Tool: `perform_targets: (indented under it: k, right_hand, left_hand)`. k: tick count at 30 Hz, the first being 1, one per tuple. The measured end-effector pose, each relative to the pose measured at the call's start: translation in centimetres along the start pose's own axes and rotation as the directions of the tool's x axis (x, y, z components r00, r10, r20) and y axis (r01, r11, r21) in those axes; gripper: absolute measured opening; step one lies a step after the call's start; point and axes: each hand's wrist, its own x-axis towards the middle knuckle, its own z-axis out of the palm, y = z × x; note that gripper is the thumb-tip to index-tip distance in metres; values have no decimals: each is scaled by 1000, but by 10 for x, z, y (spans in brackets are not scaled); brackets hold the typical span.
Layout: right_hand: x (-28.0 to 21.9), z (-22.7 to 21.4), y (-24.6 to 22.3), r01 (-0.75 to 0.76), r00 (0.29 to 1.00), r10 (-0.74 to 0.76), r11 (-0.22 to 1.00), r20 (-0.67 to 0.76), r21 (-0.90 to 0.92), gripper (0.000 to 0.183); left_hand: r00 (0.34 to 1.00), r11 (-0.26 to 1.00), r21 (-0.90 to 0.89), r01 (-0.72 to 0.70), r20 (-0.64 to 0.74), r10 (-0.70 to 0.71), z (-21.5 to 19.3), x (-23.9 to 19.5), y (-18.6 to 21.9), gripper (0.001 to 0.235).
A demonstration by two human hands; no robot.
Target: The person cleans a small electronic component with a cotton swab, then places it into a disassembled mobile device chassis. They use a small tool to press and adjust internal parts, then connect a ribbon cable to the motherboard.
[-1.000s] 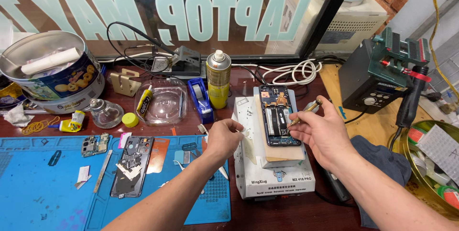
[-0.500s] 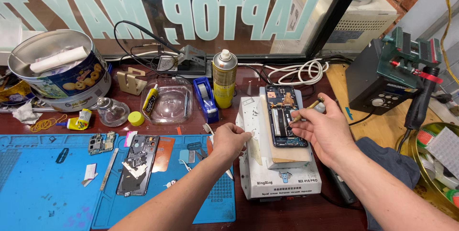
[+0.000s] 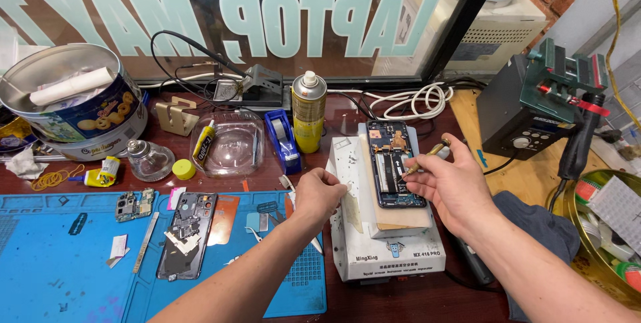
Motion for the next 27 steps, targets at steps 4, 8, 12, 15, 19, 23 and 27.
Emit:
perform_targets:
  k: [4, 8, 12, 15, 19, 23, 27]
  right_hand:
    - [0, -2, 2, -3, 1000, 3, 1000, -19, 6, 88]
    - [-1, -3, 3, 7, 1000, -7, 1000, -26, 15, 88]
    - [0, -1, 3, 16, 999, -16, 1000, -31, 9, 88]
    - [1, 0, 4, 16, 999, -16, 1000, -34, 5, 89]
    - [3, -2, 6, 18, 999, -18, 1000, -32, 8, 89]
    - [5, -2, 8, 24, 1000, -24, 999, -18, 25, 89]
    - [5, -2, 8, 21, 1000, -21, 1000, -23, 19, 89]
  left_hand:
    - [1000, 1000, 13, -19, 18, 18, -1, 4, 1, 13]
    - [999, 999, 4, -46, 25, 46, -2, 5, 1, 6]
    - [997, 995, 61, -74, 37, 72, -3, 3, 2, 13]
    - [996, 989, 115, -89, 22, 87, -2, 1, 0, 19]
    - [997, 993, 100, -70, 19, 69, -1, 1, -7, 20]
    - [989, 984, 108, -145, 5, 145, 2, 3, -14, 16]
    - [976, 966, 138, -217, 19, 216, 4, 5, -15, 13]
